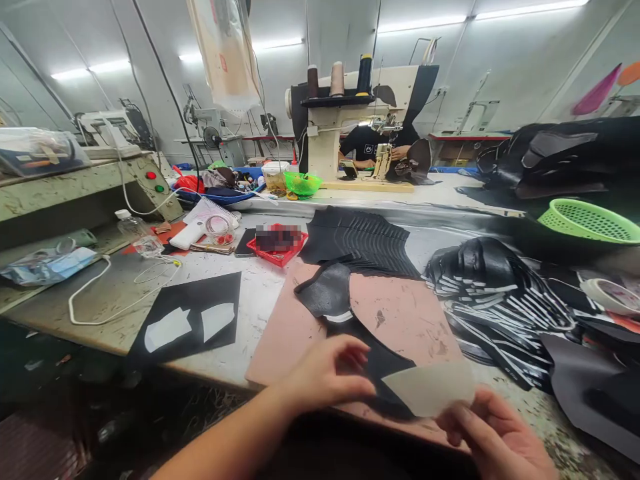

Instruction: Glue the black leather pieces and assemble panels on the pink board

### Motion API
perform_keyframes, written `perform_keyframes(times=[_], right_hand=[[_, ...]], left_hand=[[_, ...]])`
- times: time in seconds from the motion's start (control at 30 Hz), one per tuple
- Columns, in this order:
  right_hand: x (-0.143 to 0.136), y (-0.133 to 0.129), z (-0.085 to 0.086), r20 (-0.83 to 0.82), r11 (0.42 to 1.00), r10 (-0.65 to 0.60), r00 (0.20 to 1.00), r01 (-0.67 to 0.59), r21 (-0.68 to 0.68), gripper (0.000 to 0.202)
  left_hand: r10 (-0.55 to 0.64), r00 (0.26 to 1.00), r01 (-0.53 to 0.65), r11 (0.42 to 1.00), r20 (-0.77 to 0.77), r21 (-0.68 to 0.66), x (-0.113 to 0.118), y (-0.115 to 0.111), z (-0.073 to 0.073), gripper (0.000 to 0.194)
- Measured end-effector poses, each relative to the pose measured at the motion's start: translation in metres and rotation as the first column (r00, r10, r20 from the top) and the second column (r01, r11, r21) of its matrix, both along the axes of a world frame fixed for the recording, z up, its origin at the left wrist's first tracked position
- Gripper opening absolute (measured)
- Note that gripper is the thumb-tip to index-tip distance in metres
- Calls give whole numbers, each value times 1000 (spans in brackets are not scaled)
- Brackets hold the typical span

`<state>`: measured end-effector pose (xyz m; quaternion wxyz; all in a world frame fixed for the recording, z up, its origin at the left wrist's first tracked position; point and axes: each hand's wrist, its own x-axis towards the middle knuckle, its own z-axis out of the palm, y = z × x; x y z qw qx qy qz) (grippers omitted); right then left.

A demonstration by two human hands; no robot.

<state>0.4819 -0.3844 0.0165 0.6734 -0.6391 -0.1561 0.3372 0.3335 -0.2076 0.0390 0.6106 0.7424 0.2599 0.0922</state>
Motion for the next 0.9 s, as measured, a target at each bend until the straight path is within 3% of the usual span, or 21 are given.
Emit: perform_keyframes(times=[0.07,0.17,0.27,0.37,0.57,0.67,0.8,0.9], right_hand=[[-5,2,-7,-10,999,40,999,-40,-11,35],[-6,-1,-20,11,999,14,1000,-13,-37,36],[0,-6,-24,46,996,-31,998,34,-77,38],[8,-8,-23,65,992,-25,998,33,-125,39],[23,9,-24,294,982,43,955,13,-188,33],[32,23,-21,411,966,125,903,-17,-257,26],[37,32,-19,521,948,237,820,-77,-310,18],[33,31,-23,512,935,265,817,-89,-343,18]], left_hand=[[-22,999,34,966,49,-257,21,-17,0,33],[14,1000,-20,942,-21,-334,35,-24,-1,24],[-130,983,122,990,-128,-68,35,-21,-2,15],[-213,950,256,951,-229,176,33,-20,0,13],[-85,985,101,990,-150,100,44,-13,-8,15],[-23,987,49,985,-161,165,48,-7,-17,28],[-40,973,111,945,-229,308,47,-2,-23,28],[-92,949,199,916,-301,348,44,-1,-22,19]])
